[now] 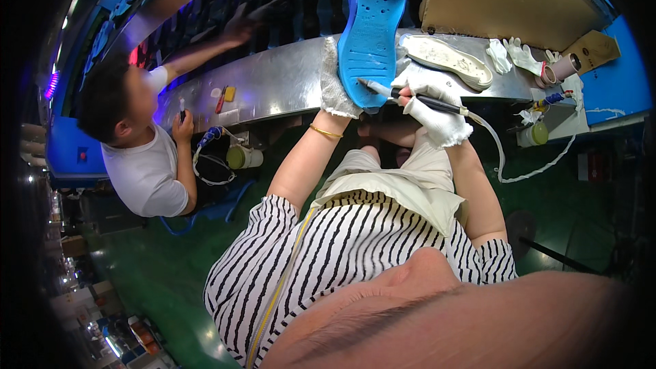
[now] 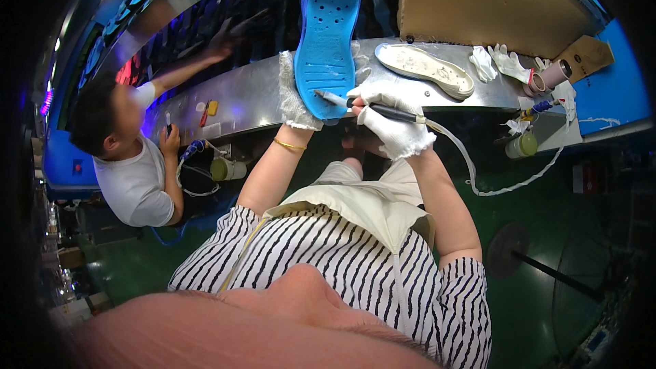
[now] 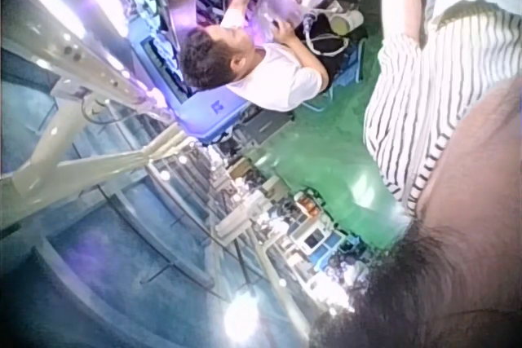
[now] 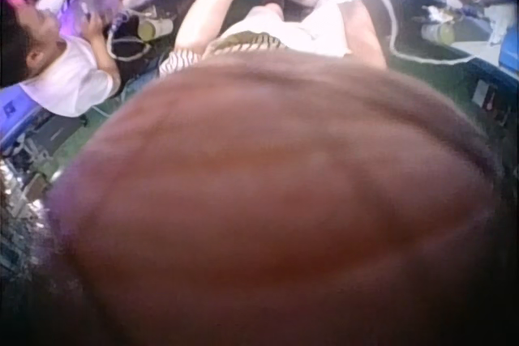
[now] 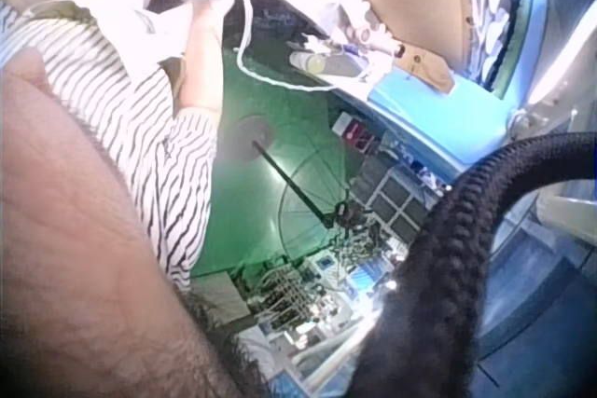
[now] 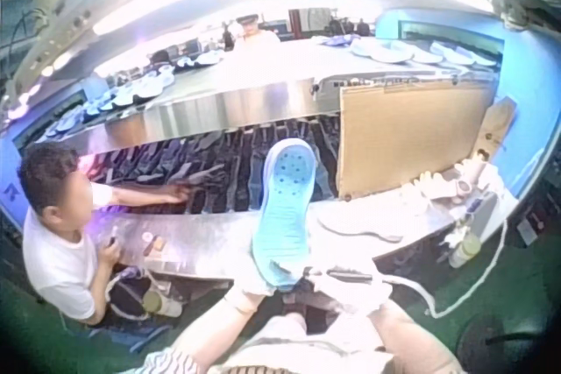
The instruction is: The person takes blue shoe soles from a conveyor belt, holds them against a white cloth, and applies a tool to the edges and surface before returning them to the belt.
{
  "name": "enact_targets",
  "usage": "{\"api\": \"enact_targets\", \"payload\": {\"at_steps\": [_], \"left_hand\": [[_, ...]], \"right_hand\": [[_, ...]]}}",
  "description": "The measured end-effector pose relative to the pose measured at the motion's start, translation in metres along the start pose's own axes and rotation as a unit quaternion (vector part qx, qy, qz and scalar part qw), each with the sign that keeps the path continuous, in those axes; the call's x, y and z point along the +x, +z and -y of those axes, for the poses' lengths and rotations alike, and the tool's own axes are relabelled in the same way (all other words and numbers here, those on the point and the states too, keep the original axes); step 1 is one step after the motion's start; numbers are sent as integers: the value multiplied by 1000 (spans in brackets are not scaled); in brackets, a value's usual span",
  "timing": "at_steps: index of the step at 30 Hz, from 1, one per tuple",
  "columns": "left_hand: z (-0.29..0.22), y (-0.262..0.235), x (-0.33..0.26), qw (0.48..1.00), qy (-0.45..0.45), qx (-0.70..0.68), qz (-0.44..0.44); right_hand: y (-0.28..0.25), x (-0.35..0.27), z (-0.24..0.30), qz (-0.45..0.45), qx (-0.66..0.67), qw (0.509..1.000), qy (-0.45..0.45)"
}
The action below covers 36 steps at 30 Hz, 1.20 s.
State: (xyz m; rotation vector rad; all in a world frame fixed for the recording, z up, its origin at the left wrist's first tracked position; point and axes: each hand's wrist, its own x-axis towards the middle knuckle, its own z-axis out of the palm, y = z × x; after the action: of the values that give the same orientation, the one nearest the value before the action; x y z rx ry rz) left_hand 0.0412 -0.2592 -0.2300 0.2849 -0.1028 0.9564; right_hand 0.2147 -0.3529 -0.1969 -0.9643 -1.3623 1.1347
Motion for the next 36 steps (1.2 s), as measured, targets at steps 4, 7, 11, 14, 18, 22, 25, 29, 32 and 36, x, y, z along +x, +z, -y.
{"api": "enact_targets", "payload": {"at_steps": [4,7,11,14,18,22,25,29,32,36], "left_hand": [[-8,16,2,994,-6,80,-75],[-12,23,4,995,-39,55,-76],[-16,33,6,990,-85,91,-72],[-21,32,11,980,-103,122,-118],[-17,43,24,956,-171,189,-145],[-17,42,32,919,-244,265,-161],[-17,51,29,889,-316,307,-126],[-10,53,37,877,-300,331,-174],[-19,37,40,867,-359,322,-128],[-17,35,35,878,-369,269,-142]], "right_hand": [[3,-4,0,45,6,996,77],[-3,-6,-1,113,-8,992,53],[-7,-7,3,79,79,991,66],[-2,1,2,19,22,997,-74],[-6,15,0,98,-96,986,-98],[-9,20,17,132,-135,982,-3],[-24,29,15,152,-79,985,24],[-32,26,19,105,-102,989,18],[-40,25,19,137,-125,982,21],[-54,21,26,115,-77,990,33]]}}
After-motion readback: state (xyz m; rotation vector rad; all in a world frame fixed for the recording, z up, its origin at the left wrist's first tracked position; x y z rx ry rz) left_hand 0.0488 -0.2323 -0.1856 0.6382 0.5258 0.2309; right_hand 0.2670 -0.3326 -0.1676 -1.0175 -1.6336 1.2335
